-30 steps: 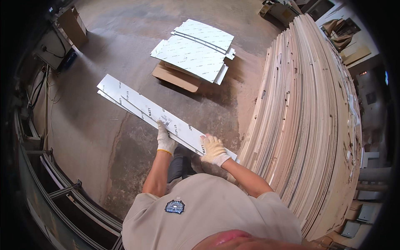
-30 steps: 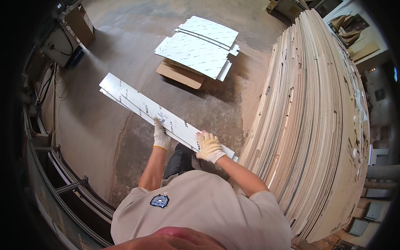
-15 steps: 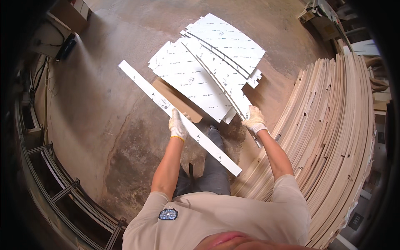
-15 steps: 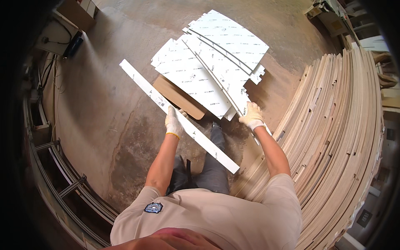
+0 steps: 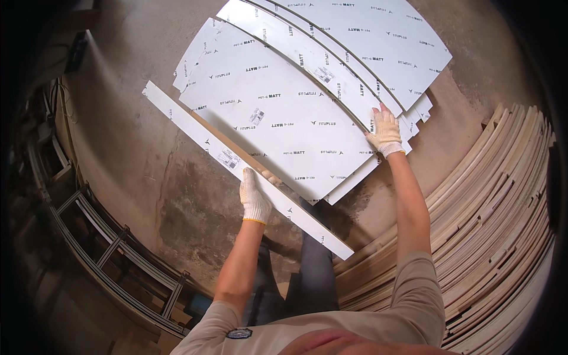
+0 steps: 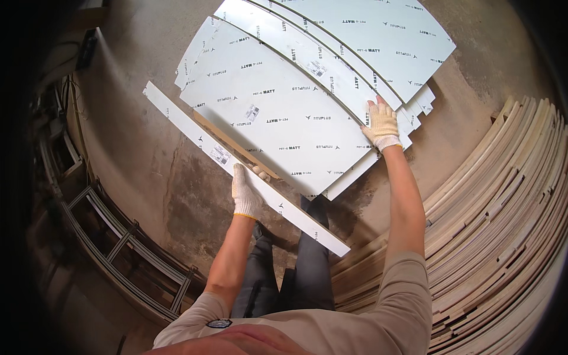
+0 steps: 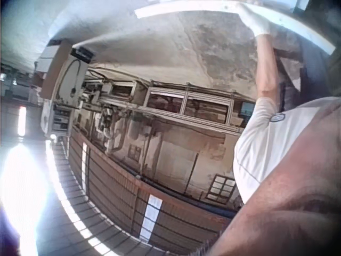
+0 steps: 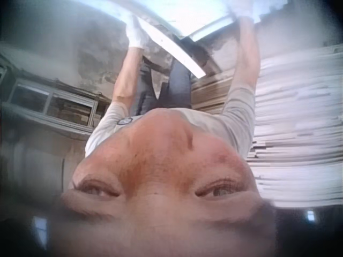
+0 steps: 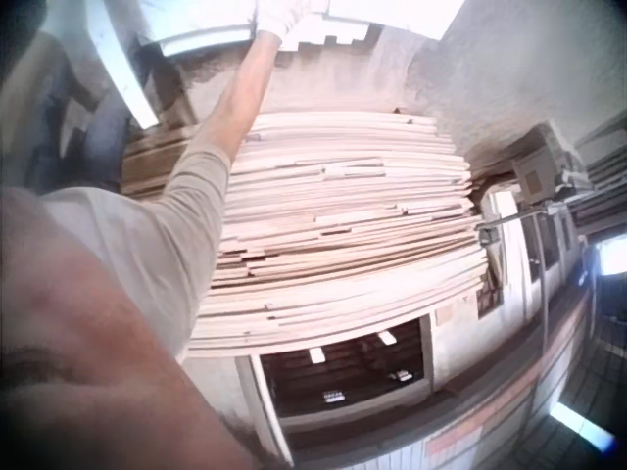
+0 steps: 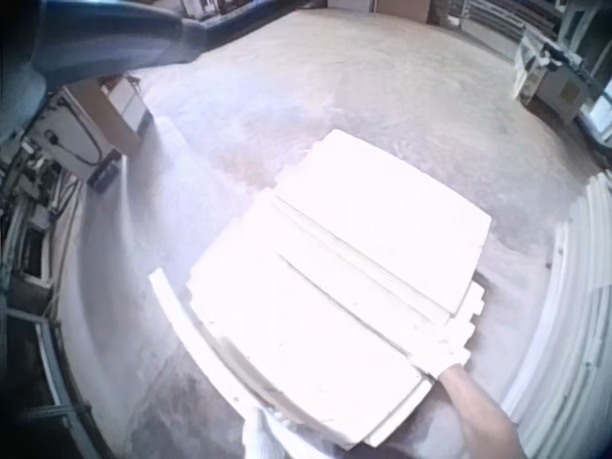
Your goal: The person uses a utility knife and a straightedge to cut white panels on a workbench. They score the panels along the straightedge, snap off the cut sections, and stack the finished pieces on a nearby pallet.
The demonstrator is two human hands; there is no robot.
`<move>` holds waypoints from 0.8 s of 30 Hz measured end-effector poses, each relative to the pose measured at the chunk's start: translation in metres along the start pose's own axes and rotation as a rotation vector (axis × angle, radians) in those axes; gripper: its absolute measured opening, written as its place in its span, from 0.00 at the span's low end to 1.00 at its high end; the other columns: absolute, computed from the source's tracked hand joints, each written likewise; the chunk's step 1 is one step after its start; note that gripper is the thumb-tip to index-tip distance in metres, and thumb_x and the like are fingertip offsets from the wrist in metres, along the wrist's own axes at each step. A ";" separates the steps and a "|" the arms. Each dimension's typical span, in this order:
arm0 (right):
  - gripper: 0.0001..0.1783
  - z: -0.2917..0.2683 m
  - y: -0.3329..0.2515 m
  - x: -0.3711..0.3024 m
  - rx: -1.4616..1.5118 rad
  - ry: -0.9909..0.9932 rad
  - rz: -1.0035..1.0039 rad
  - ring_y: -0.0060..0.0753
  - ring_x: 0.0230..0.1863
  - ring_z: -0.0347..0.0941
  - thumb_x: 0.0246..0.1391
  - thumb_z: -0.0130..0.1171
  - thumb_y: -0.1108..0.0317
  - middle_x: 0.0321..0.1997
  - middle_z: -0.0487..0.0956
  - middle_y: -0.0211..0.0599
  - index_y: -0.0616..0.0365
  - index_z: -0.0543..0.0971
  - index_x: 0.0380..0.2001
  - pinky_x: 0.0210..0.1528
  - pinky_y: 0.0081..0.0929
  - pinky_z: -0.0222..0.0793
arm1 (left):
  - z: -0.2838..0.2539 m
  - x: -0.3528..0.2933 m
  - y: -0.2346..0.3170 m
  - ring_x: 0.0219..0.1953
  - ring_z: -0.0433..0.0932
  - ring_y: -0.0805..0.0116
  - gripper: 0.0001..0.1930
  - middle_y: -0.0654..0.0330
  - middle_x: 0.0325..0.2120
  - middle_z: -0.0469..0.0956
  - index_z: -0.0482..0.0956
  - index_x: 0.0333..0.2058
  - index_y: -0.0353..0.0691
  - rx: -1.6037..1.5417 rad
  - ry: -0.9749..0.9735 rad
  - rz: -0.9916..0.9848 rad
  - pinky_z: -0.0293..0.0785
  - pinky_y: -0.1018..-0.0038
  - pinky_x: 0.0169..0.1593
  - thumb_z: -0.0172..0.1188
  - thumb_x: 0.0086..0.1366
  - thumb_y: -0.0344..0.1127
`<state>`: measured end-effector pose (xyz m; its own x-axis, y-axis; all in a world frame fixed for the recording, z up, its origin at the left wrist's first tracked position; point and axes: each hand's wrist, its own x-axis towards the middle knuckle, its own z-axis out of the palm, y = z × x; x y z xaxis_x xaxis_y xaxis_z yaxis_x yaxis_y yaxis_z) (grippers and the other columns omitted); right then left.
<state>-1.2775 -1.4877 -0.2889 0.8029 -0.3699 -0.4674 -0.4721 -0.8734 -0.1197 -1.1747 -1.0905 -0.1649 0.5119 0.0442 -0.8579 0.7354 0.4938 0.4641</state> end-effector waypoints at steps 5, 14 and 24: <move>0.47 0.030 0.003 0.010 0.076 0.030 0.025 0.49 0.75 0.57 0.46 0.76 0.52 0.77 0.62 0.43 0.56 0.68 0.67 0.76 0.49 0.54 | 0.025 0.041 -0.014 0.28 0.70 0.64 0.19 0.59 0.28 0.71 0.70 0.40 0.42 -0.075 0.087 -0.072 0.72 0.63 0.34 0.54 0.77 0.53; 0.42 0.024 -0.003 0.022 0.132 0.109 0.097 0.54 0.68 0.65 0.49 0.72 0.59 0.67 0.71 0.47 0.61 0.69 0.65 0.72 0.47 0.61 | 0.054 0.067 -0.035 0.27 0.69 0.64 0.17 0.60 0.26 0.70 0.70 0.36 0.42 -0.115 0.047 0.008 0.70 0.64 0.34 0.56 0.76 0.49; 0.28 0.006 -0.004 0.094 -0.028 0.432 -0.065 0.53 0.67 0.65 0.57 0.66 0.58 0.66 0.71 0.45 0.48 0.77 0.61 0.69 0.55 0.62 | 0.058 0.064 -0.062 0.28 0.73 0.62 0.15 0.57 0.28 0.73 0.72 0.37 0.42 -0.005 0.051 -0.030 0.75 0.62 0.34 0.58 0.75 0.48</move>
<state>-1.2024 -1.5174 -0.3382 0.9120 -0.4070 -0.0499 -0.4101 -0.9054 -0.1099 -1.1620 -1.1689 -0.2361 0.4664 0.0733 -0.8815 0.7476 0.5000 0.4371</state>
